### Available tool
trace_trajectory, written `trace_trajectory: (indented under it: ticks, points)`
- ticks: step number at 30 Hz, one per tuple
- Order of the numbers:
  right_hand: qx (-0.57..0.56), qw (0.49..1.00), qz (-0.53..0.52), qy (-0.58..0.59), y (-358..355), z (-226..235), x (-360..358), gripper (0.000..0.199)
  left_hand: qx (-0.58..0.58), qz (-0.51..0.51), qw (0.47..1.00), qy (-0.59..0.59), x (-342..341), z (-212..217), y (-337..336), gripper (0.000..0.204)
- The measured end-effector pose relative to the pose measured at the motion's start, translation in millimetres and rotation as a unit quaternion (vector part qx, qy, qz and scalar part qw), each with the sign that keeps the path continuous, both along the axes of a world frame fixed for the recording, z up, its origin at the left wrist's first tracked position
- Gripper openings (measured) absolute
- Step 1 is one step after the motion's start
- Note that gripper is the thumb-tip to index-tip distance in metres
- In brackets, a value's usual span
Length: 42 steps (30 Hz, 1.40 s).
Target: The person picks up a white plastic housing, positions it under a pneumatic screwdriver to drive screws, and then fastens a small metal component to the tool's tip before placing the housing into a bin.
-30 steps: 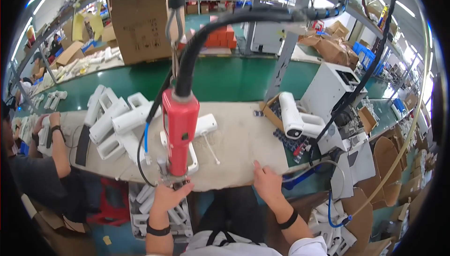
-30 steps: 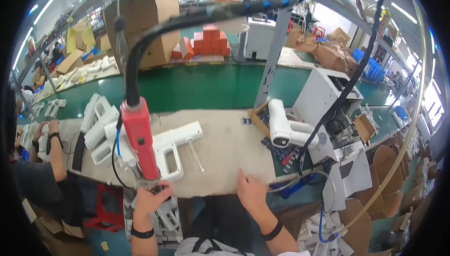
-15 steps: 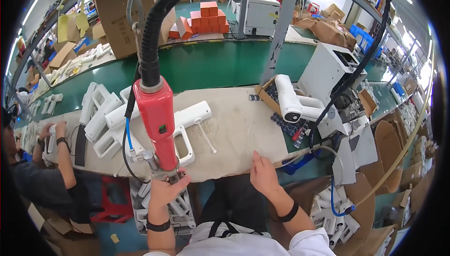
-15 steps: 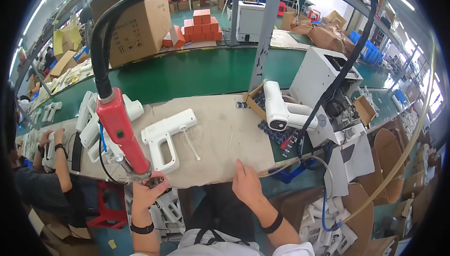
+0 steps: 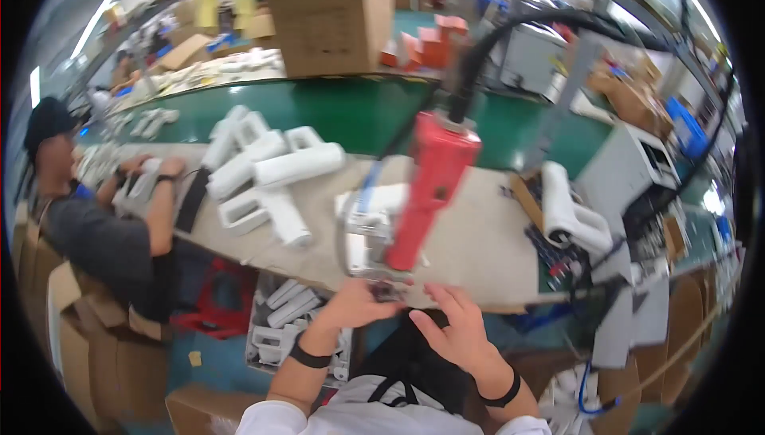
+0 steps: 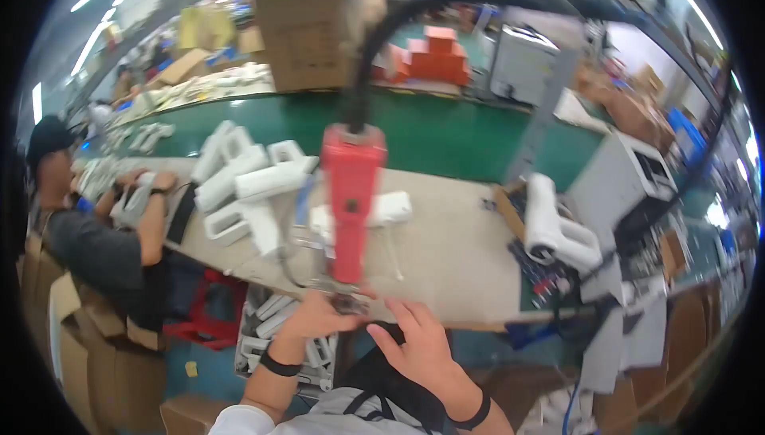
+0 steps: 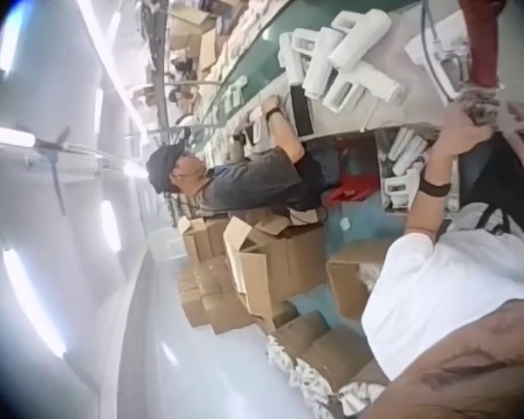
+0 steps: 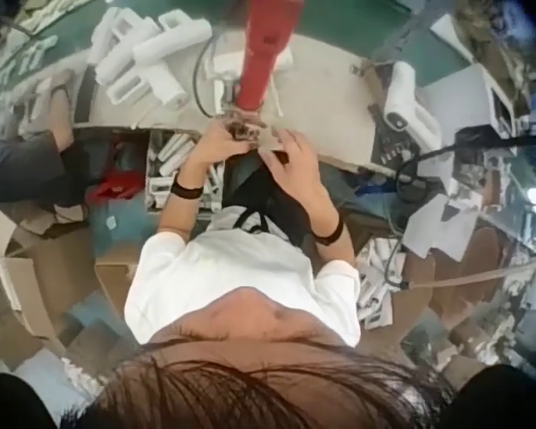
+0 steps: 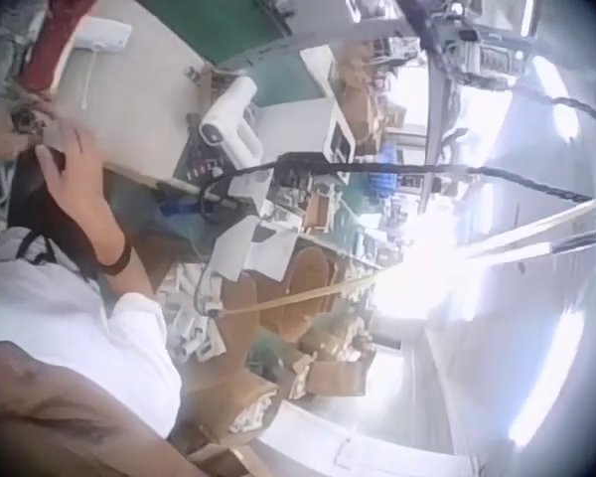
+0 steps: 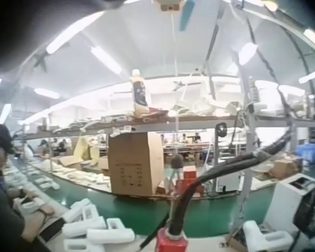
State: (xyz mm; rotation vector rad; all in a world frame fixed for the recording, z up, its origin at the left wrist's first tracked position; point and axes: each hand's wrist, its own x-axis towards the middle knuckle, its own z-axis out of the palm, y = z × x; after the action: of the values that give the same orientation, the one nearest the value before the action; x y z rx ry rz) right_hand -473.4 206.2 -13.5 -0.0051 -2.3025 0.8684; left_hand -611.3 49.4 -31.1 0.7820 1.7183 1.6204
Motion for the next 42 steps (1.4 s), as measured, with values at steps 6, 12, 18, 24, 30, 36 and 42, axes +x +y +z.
trace_trajectory:
  ticks: [6, 12, 18, 24, 30, 36, 42]
  points:
    - [-0.216, 0.966, 0.063, -0.129, 12, -38, -6, 0.021, 0.026, -0.12, 0.981, 0.153, -1, -42, 25, 0.038]
    - [0.024, 0.968, 0.221, -0.115, -5, 8, -22, 0.021, 0.079, -0.05, 0.995, 0.045, 15, 5, -13, 0.03]
    - [0.033, 0.973, 0.221, -0.065, -12, 8, -22, 0.017, -0.043, -0.132, 0.987, 0.085, 3, 3, -12, 0.073]
    - [0.06, 0.959, 0.16, -0.225, -10, 17, -19, 0.02, -0.053, -0.133, 0.987, 0.072, 5, 8, -9, 0.071]
    - [0.097, 0.964, 0.202, -0.143, -10, 16, -19, 0.017, 0.039, -0.139, 0.988, 0.047, 8, -1, -10, 0.059]
    - [0.093, 0.942, 0.225, -0.23, -6, 23, -14, 0.014, 0.012, -0.152, 0.983, 0.098, 13, 11, -19, 0.043]
    - [0.136, 0.937, 0.265, -0.183, -6, 26, -14, 0.015, 0.051, -0.21, 0.974, 0.069, 12, 19, -22, 0.038]
